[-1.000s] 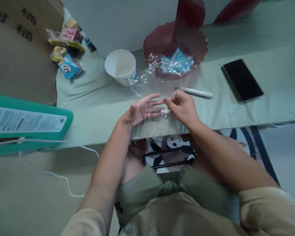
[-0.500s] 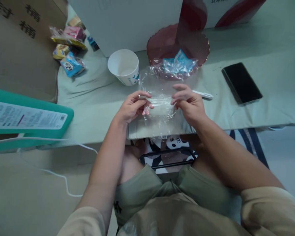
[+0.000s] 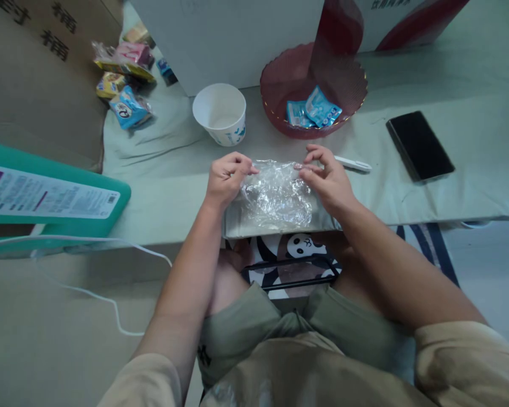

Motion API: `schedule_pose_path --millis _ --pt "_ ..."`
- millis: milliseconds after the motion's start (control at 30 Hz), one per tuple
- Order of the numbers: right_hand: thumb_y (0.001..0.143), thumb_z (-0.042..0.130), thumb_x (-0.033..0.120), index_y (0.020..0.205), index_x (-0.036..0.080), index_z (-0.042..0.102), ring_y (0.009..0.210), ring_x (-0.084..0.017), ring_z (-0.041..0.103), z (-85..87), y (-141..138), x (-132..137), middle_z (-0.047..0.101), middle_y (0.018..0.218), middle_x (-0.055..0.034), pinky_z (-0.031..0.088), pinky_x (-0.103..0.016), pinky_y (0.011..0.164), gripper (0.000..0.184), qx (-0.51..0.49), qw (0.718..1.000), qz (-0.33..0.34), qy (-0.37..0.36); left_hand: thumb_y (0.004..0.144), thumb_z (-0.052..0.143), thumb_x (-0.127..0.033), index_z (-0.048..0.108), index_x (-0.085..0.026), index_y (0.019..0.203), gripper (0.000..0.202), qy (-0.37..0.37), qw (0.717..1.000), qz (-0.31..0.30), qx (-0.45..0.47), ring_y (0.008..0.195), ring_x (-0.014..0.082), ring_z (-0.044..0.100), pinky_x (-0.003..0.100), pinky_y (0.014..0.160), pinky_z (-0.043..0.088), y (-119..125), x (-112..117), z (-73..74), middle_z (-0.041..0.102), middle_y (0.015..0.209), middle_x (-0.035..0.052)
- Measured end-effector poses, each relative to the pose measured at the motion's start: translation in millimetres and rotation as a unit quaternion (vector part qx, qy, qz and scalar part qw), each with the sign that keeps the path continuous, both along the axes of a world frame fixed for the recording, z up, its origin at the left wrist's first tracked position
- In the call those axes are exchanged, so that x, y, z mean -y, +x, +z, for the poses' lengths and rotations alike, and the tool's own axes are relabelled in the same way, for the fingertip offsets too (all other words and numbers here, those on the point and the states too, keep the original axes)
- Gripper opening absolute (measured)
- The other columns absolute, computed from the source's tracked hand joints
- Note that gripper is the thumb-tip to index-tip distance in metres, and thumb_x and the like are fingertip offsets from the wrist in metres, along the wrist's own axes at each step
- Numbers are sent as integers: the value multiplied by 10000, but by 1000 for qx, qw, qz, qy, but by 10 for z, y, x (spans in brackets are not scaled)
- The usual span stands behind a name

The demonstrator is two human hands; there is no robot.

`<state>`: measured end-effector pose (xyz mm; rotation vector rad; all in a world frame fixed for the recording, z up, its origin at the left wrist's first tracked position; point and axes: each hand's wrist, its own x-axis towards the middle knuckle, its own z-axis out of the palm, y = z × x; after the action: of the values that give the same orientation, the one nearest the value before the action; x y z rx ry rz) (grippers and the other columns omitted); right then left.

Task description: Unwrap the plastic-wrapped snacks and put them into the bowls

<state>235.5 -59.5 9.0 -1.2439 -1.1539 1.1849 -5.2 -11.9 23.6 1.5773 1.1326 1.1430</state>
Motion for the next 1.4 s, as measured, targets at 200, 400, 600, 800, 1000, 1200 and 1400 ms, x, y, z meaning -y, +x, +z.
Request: schedule_pose_path --millis 200,400,600,800,1000,1200,1400 --pt "657 856 333 1427 371 392 780 -157 595 -26 -39 24 623 1140 -35 566 -337 720 900 -13 997 61 -53 641 919 -425 685 -310 1040 477 -47 989 4 140 968 176 677 284 811 547 -54 27 47 664 1031 17" --pt "675 807 372 1296 340 530 851 -173 609 40 -21 -12 638 1018 -8 541 -323 744 681 -73 995 41 -45 632 883 -284 616 -189 1118 563 -335 925 -122 131 812 191 739 302 721 587 -35 27 98 736 929 74" --pt "720 786 410 855 211 630 750 -152 610 152 -76 69 657 878 -29 513 -318 695 287 15 987 135 -87 723 790 -268 648 -183 936 271 -320 935 -125 88 638 136 711 212 553 532 -2 38 182 734 733 23" --pt "778 724 423 1093 282 571 534 -146 558 190 -39 89 611 646 50 456 -301 526 377 -43 986 119 -112 699 804 -294 664 -223 997 337 -294 944 -138 54 383 79 506 188 387 369 -118 41 202 592 529 -62" --pt "693 610 357 758 223 650 653 -163 573 215 54 57 663 766 -37 489 -347 629 154 -93 985 107 -96 668 635 -232 656 -193 669 44 -195 969 -97 121 522 105 530 250 466 424 -196 -27 157 628 711 30" --pt "686 721 341 889 233 627 658 -152 517 219 16 82 619 739 15 431 -326 658 248 117 993 19 -19 783 670 -209 633 -208 678 111 27 982 144 -119 714 145 515 292 716 467 -70 11 141 575 799 28" --pt "685 735 365 786 231 533 670 -140 479 251 -122 120 552 716 31 379 -299 650 262 53 995 66 -44 793 759 -370 664 -213 1023 295 25 993 11 -118 1062 236 623 365 955 493 277 238 171 682 1115 80"
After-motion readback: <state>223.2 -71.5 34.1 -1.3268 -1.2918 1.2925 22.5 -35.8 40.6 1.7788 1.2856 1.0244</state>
